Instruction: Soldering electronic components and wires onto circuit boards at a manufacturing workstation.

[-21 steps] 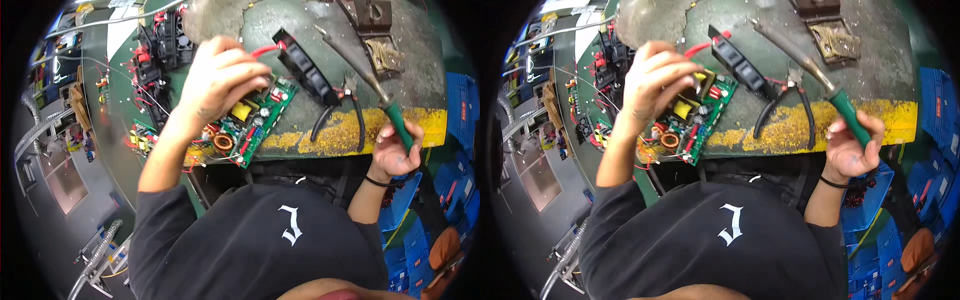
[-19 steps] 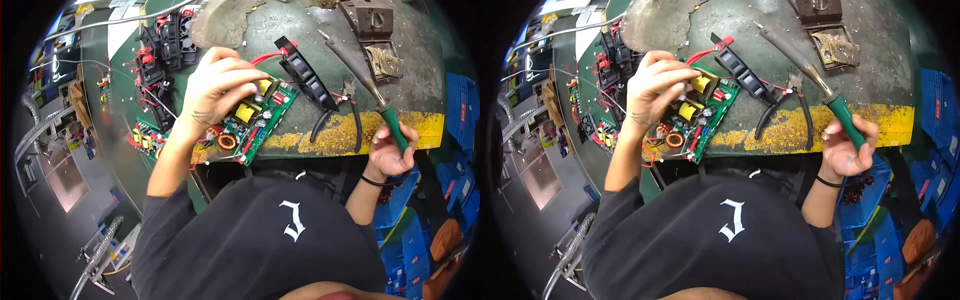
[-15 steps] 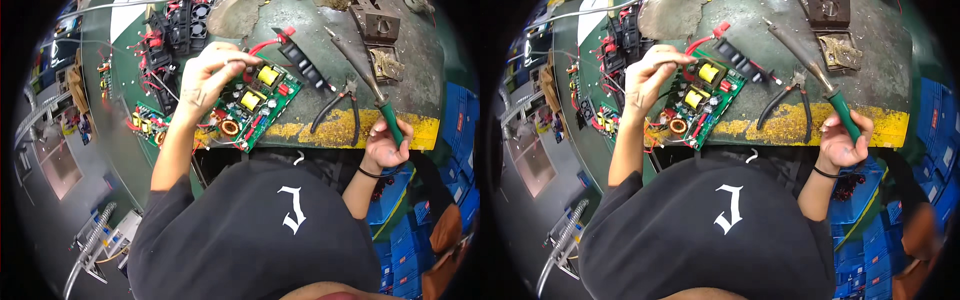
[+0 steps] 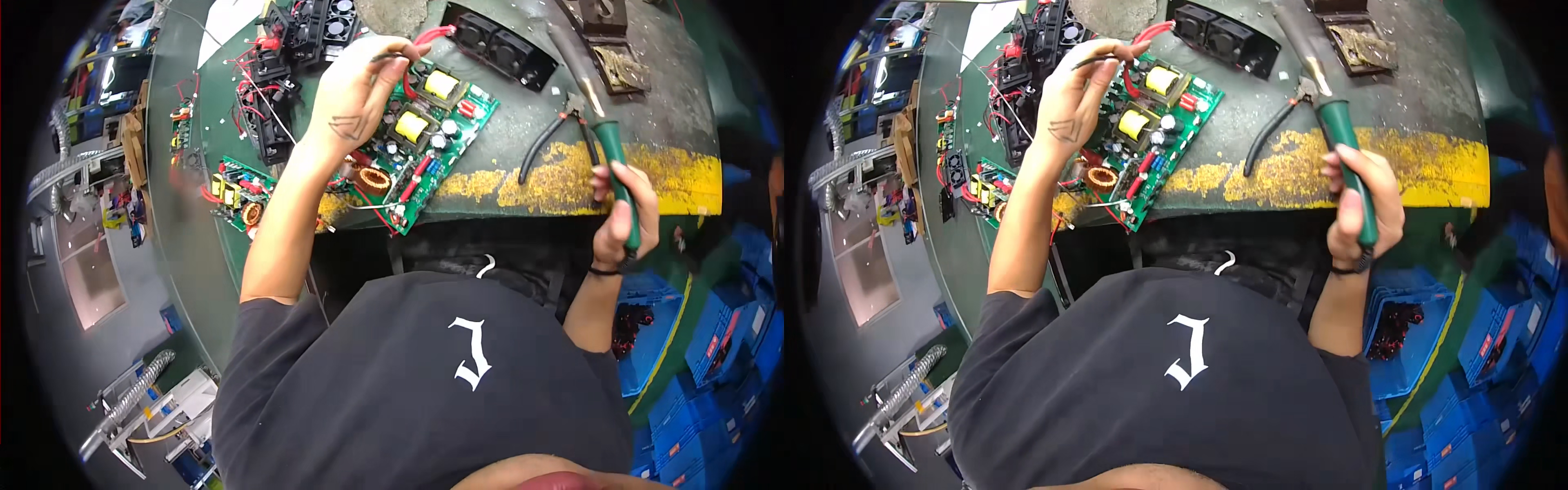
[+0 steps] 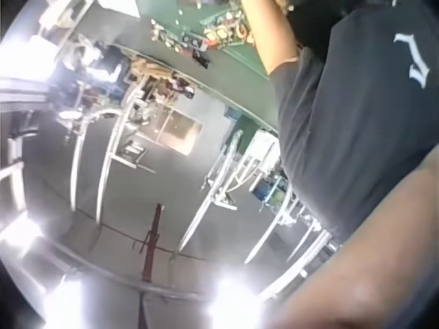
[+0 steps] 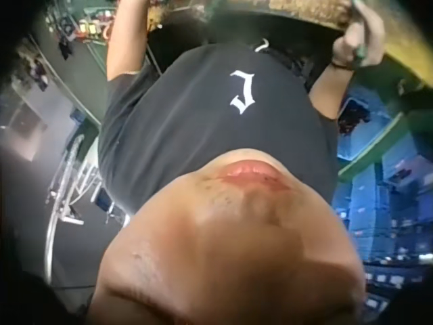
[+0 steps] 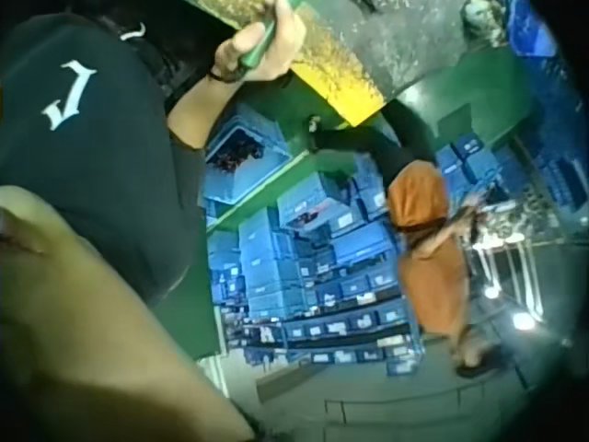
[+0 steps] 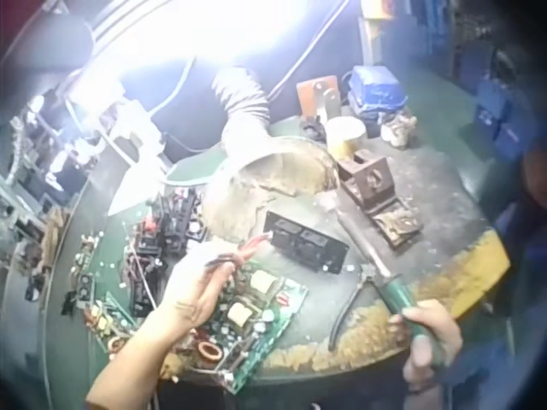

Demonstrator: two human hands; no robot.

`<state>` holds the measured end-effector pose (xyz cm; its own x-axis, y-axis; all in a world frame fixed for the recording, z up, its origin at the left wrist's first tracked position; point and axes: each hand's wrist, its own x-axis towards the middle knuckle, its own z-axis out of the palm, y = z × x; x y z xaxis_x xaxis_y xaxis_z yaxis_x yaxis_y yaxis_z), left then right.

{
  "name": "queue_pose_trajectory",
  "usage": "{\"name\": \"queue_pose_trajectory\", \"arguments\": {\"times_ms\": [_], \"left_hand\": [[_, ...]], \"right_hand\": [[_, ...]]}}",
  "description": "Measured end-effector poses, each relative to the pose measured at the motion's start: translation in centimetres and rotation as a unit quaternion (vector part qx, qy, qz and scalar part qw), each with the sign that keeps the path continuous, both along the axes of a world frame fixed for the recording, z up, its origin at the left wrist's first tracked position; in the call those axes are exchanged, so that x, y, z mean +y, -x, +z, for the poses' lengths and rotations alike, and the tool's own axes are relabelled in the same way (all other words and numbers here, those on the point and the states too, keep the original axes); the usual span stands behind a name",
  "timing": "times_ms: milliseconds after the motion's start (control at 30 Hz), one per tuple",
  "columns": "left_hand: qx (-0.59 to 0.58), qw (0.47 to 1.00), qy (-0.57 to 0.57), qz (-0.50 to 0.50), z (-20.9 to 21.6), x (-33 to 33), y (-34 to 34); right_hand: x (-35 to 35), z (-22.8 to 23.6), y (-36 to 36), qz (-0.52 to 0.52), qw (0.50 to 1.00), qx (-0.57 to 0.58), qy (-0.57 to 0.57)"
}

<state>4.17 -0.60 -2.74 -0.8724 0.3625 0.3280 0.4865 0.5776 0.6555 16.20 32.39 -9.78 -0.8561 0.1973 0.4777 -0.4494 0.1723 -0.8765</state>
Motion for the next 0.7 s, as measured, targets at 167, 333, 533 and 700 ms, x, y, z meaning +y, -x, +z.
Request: {"name": "queue_pose_trajectory", "arguments": {"times_ms": [167, 333, 533, 700], "left_hand": [[0.047, 0.994, 0.095, -0.038, -0.7, -1.3, 0.5], [0.169, 0.964, 0.201, -0.035, 0.4, -0.9, 0.3], [0.16, 0.974, 0.111, -0.111, -0.6, 0.8, 0.6], [-0.02, 0.998, 0.034, -0.054, -0.4, 2.7, 1.3]], "right_hand": [[-0.7, 1.4, 0.6, 0.004, 0.973, 0.069, -0.22], [-1.7, 2.3, 1.9, 0.02, 0.946, 0.084, -0.312], [-2.3, 2.4, 2.1, 0.039, 0.954, 0.096, -0.28], [-3.4, 2.6, 2.2, 0.05, 0.952, 0.092, -0.289]]}}
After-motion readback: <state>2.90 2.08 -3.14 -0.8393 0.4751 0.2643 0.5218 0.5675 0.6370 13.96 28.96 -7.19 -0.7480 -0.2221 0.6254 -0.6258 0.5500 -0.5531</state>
